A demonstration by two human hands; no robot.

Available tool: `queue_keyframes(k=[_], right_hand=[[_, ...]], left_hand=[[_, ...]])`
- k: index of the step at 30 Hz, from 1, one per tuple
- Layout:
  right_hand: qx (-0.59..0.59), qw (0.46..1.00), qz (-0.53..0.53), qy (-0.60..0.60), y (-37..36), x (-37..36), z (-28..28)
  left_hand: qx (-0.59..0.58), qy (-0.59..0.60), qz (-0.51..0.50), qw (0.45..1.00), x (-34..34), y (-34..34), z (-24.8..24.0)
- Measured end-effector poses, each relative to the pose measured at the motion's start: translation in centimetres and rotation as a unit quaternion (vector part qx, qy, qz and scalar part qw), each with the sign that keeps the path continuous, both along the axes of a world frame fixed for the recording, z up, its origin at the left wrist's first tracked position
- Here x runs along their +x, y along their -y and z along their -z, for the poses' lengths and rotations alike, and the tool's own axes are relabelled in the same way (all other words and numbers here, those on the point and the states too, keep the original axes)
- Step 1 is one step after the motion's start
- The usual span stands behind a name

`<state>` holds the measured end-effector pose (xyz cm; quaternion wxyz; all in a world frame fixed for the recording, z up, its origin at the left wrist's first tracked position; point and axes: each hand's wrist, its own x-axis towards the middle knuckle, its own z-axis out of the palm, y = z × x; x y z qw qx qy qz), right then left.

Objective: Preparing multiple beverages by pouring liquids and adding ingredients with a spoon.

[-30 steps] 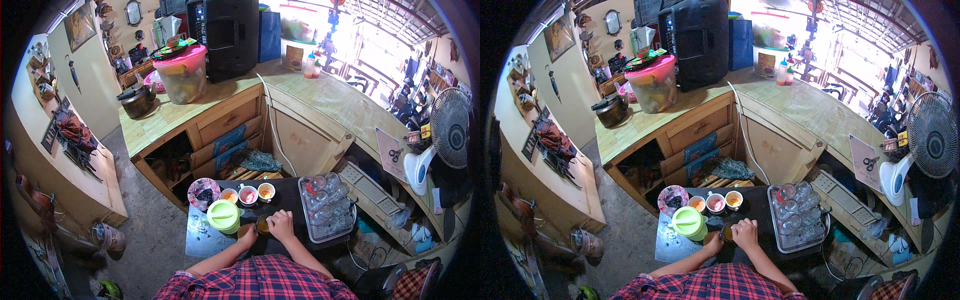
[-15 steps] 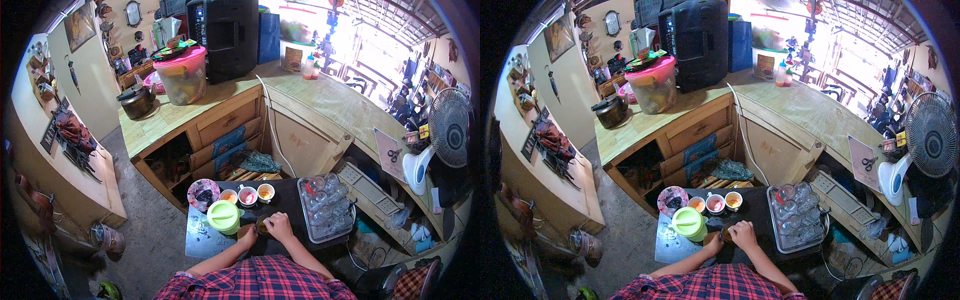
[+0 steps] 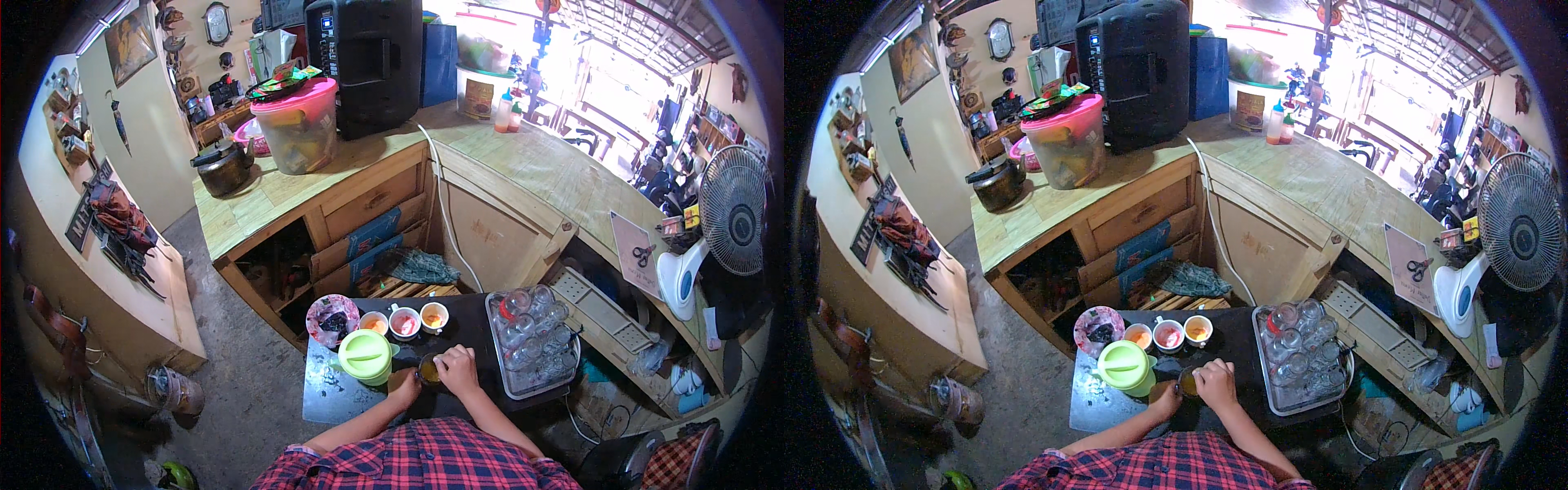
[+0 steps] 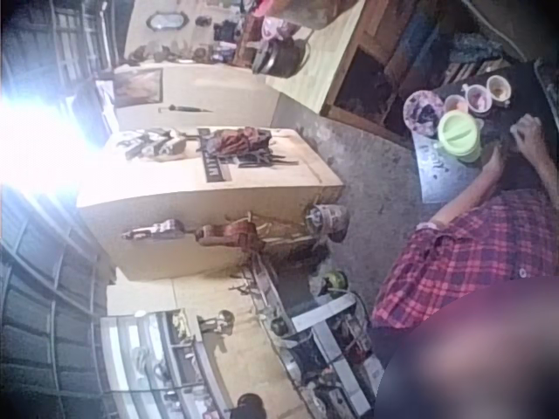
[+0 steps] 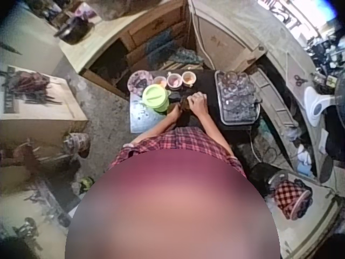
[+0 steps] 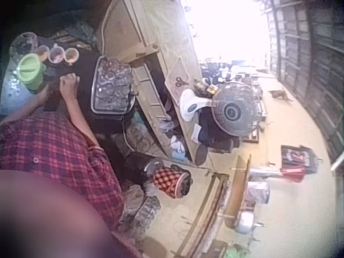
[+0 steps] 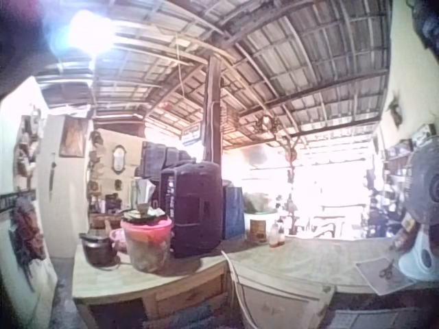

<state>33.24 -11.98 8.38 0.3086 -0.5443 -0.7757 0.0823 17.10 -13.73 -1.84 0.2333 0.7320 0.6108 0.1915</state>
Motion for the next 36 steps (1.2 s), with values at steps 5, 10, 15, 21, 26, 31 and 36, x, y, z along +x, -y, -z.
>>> queue_keyframes(k=[5,10,15,21,26,31,36], right_hand=[[-0.019,0.998,-0.021,-0.057,-0.2,0.0,0.2],[-0.005,0.998,-0.027,-0.056,-0.3,0.0,0.5],[0.008,1.000,0.000,-0.015,-0.3,0.3,0.7],[0.003,1.000,0.001,0.000,-0.2,0.5,0.5],[0.014,1.000,0.009,0.021,0.0,0.3,-0.2],[0.026,1.000,0.004,0.001,-0.1,0.0,-0.3],[-0.002,1.000,-0.005,0.012,-0.1,0.2,-0.2]], left_hand=[[-0.006,-0.004,-0.005,1.000,0.1,0.1,0.2],[-0.002,-0.010,-0.006,1.000,0.1,0.0,0.3],[0.031,0.007,-0.004,1.000,0.2,0.0,-0.1],[0.011,0.009,-0.002,1.000,0.2,0.0,-0.5],[-0.007,0.001,-0.006,1.000,0.2,0.0,-0.6],[0.007,0.009,-0.002,1.000,0.1,0.0,0.1],[0.003,0.027,-0.006,1.000,0.2,0.0,-0.4]])
